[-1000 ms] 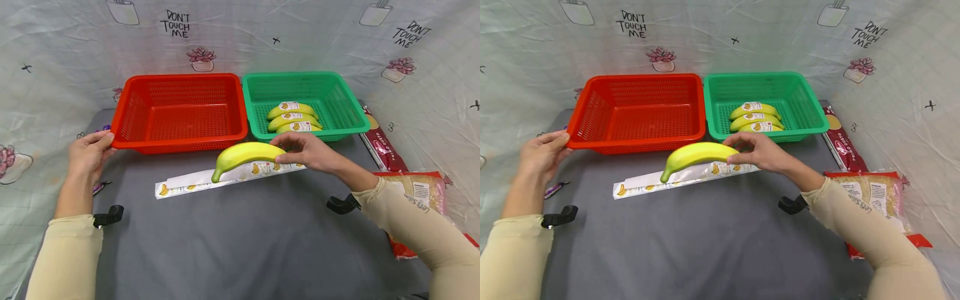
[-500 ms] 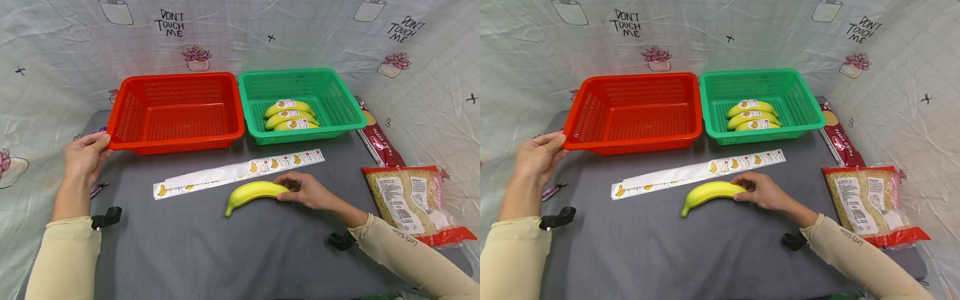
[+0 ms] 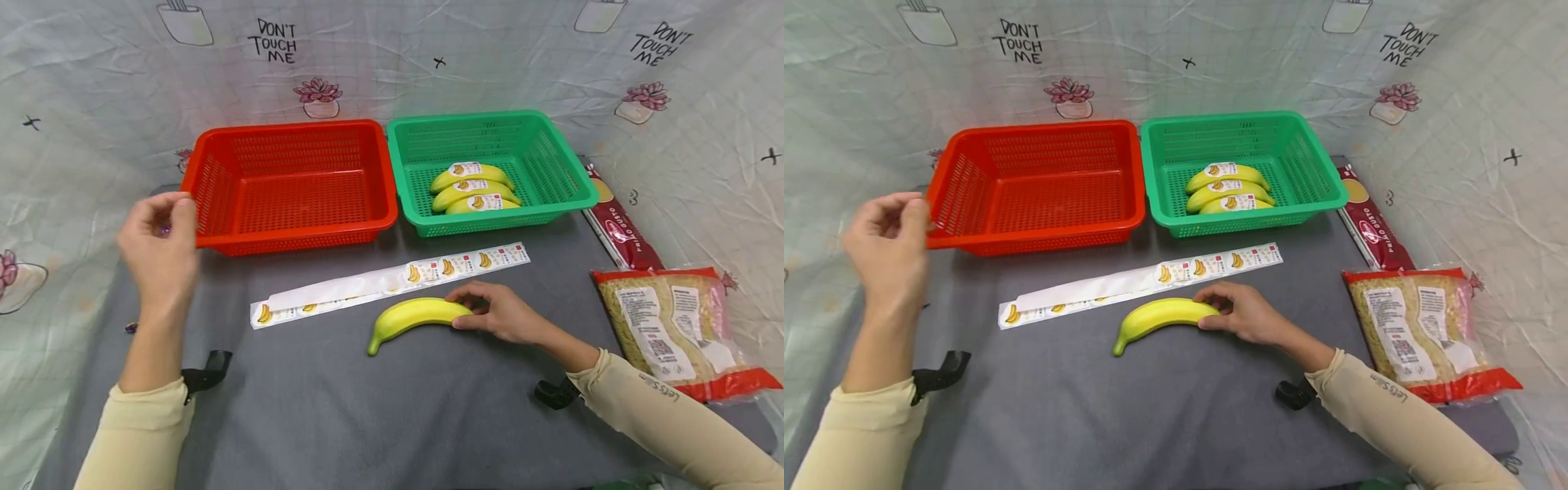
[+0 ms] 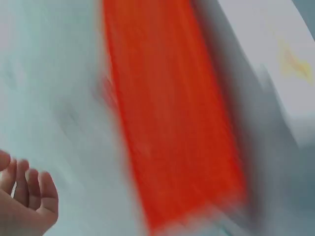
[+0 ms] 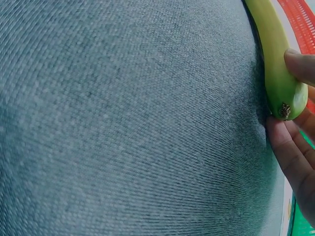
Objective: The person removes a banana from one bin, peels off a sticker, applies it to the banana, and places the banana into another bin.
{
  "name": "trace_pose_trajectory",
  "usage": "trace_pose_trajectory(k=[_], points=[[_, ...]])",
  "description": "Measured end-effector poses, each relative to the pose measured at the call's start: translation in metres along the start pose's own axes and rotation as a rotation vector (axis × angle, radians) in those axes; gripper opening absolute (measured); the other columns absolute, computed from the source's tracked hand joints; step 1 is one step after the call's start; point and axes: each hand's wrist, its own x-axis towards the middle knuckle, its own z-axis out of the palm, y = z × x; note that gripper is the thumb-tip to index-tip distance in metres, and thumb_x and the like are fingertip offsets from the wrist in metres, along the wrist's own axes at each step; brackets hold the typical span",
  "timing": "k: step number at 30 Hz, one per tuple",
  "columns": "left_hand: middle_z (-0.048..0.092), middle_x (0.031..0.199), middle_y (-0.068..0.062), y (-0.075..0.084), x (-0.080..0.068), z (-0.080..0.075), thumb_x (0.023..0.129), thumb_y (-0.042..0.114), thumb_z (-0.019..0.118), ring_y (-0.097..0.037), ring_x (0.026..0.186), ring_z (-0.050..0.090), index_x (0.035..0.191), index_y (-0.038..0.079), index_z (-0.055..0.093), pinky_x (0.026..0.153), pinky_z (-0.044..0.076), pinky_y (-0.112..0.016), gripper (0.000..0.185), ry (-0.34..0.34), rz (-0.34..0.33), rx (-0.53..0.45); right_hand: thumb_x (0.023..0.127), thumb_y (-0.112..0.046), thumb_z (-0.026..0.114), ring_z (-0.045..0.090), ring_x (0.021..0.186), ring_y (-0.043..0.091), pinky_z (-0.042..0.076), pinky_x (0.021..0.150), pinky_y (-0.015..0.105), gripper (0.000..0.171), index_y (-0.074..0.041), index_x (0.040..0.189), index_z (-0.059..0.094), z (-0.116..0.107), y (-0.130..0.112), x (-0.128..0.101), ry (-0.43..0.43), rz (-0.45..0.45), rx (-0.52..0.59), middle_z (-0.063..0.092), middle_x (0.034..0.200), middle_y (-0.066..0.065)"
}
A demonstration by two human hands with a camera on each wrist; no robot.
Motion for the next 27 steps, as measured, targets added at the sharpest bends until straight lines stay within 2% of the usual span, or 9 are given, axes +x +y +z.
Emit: trace_pose_trajectory(k=[2,5,7,8,10,13,17,21,27], points=[[0.068,0.087,0.008,0.023,-0.027,0.023,0.095,0.012,0.067,-0.006,0.076,0.056,0.1,0.005,0.076,0.067,0.044,-0.016,0.012,-0.209,0.121,0.055,0.087,-0.029,0.082,0.063,0.095,0.014,0.055,0.08,0.025,0.041,-0.017,0.124,0.07,0.0,0.0,0.0,0.0,-0.001,-0.002,0.071,0.111,0.0],[0.073,0.099,0.001,0.037,-0.059,0.058,0.098,0.017,0.067,-0.011,0.083,0.06,0.11,0.006,0.075,0.073,0.048,-0.021,0.018,-0.629,0.139,0.176,0.087,-0.03,0.082,0.063,0.096,0.014,0.055,0.081,0.025,0.041,-0.017,0.124,0.071,-0.001,-0.001,-0.001,0.001,-0.006,-0.007,0.071,0.111,0.0],[0.074,0.107,-0.003,0.03,-0.073,0.083,0.1,0.022,0.064,-0.015,0.09,0.064,0.114,0.01,0.075,0.079,0.052,-0.028,0.021,-0.875,0.121,0.308,0.087,-0.03,0.082,0.064,0.095,0.013,0.055,0.081,0.025,0.041,-0.017,0.124,0.071,0.0,-0.001,-0.001,0.005,-0.012,-0.014,0.071,0.111,-0.001],[0.074,0.109,-0.005,0.024,-0.077,0.097,0.101,0.024,0.063,-0.018,0.093,0.066,0.116,0.01,0.074,0.083,0.053,-0.033,0.023,-0.965,0.119,0.384,0.087,-0.03,0.082,0.064,0.095,0.013,0.055,0.081,0.025,0.041,-0.017,0.124,0.071,0.0,-0.001,-0.001,0.008,-0.016,-0.019,0.071,0.11,-0.001],[0.074,0.114,-0.007,0.007,-0.084,0.123,0.101,0.023,0.062,-0.022,0.099,0.067,0.119,0.009,0.073,0.089,0.054,-0.039,0.026,-1.08,0.124,0.515,0.086,-0.029,0.083,0.064,0.094,0.012,0.055,0.081,0.025,0.04,-0.017,0.123,0.071,0.0,-0.002,-0.001,0.016,-0.024,-0.027,0.072,0.11,-0.002],[0.073,0.114,-0.009,-0.017,-0.087,0.156,0.099,0.02,0.063,-0.025,0.104,0.066,0.118,0.007,0.073,0.096,0.052,-0.043,0.025,-1.139,0.146,0.668,0.086,-0.028,0.083,0.064,0.093,0.011,0.056,0.08,0.026,0.04,-0.017,0.122,0.072,0.001,-0.002,-0.001,0.021,-0.036,-0.035,0.072,0.109,-0.002],[0.071,0.107,-0.009,-0.038,-0.084,0.179,0.096,0.017,0.066,-0.025,0.097,0.063,0.11,0.006,0.072,0.094,0.051,-0.041,0.019,-1.153,0.144,0.767,0.085,-0.028,0.083,0.065,0.093,0.01,0.057,0.081,0.029,0.04,-0.017,0.122,0.072,0.003,-0.004,0.0,0.014,-0.037,-0.039,0.072,0.109,-0.002],[0.07,0.095,-0.007,-0.046,-0.081,0.186,0.093,0.015,0.068,-0.023,0.088,0.061,0.098,0.007,0.072,0.084,0.049,-0.037,0.01,-1.153,0.108,0.769,0.085,-0.028,0.084,0.065,0.093,0.01,0.058,0.082,0.031,0.04,-0.017,0.121,0.072,0.003,-0.005,-0.001,0.018,-0.033,-0.048,0.072,0.11,-0.003],[0.068,0.086,-0.005,-0.049,-0.08,0.186,0.092,0.013,0.07,-0.021,0.082,0.059,0.088,0.009,0.072,0.075,0.045,-0.032,0.005,-1.131,0.09,0.735,0.085,-0.027,0.084,0.065,0.093,0.01,0.058,0.081,0.03,0.039,-0.017,0.121,0.072,0.002,-0.005,-0.002,0.022,-0.036,-0.044,0.072,0.109,-0.002]])
